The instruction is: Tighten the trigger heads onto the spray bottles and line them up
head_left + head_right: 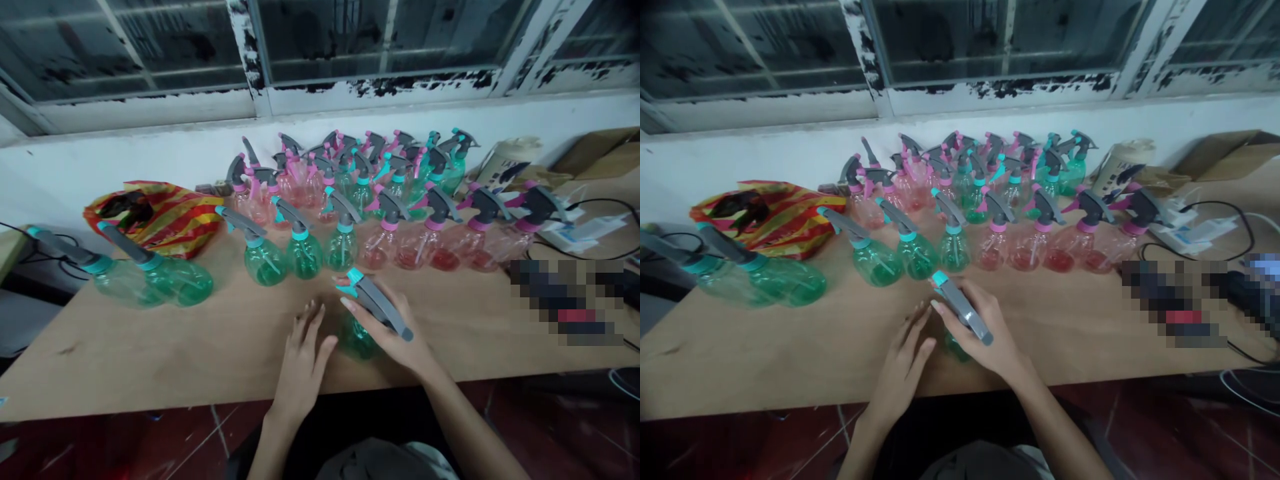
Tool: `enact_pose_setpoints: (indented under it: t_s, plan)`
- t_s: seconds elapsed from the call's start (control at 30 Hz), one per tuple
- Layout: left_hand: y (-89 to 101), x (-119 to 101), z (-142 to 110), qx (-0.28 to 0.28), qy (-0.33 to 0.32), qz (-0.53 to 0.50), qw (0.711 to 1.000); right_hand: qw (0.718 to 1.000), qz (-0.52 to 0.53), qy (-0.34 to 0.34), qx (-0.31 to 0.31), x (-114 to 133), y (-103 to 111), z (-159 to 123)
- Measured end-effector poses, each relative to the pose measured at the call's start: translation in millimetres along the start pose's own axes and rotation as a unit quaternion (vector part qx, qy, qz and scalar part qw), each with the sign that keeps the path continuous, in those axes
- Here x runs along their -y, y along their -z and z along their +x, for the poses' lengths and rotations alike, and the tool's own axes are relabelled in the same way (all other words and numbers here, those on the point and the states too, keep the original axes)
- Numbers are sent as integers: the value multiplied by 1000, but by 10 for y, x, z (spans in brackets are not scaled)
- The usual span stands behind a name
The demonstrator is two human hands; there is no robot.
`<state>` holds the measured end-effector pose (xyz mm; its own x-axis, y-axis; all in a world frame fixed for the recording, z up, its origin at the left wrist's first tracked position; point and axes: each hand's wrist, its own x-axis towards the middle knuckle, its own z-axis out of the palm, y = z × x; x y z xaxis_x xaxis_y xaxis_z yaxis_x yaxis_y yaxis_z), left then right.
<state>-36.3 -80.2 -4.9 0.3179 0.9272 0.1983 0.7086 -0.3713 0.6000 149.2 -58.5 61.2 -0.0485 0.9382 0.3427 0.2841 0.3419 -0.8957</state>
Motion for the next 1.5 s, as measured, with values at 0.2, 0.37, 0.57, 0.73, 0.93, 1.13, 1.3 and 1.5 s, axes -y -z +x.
enact_pose_setpoints:
  t_s: [0.2, 0.37, 0.57, 0.73, 0.93, 1.13, 1.3, 1.5]
  plan:
    - [-152, 241, -17, -64, -27, 136, 988, 1000, -6, 11, -8, -40, -7, -9]
    - [-170, 229, -9, -55, -41, 173, 983, 1000, 6, -5, 2, -27, -13, -22]
    - [-161, 221, -3, -62, -38, 174, 982, 1000, 18, -25, 7, -27, 0, -33]
    - [-179, 232, -14, -64, -38, 172, 982, 1000, 10, -24, 10, -7, 2, -16]
    - [-198, 253, -23, -72, -43, 169, 982, 999, -33, -8, -41, -6, -26, 10]
    - [-198, 249, -27, -68, -41, 170, 982, 1000, -12, -6, -23, -8, -4, -17]
    - [-218, 244, -25, -76, -38, 166, 982, 1000, -14, -26, 4, -12, 22, -32]
    - [-218, 255, -25, -73, -42, 181, 980, 999, -32, 8, 0, -64, 26, -42]
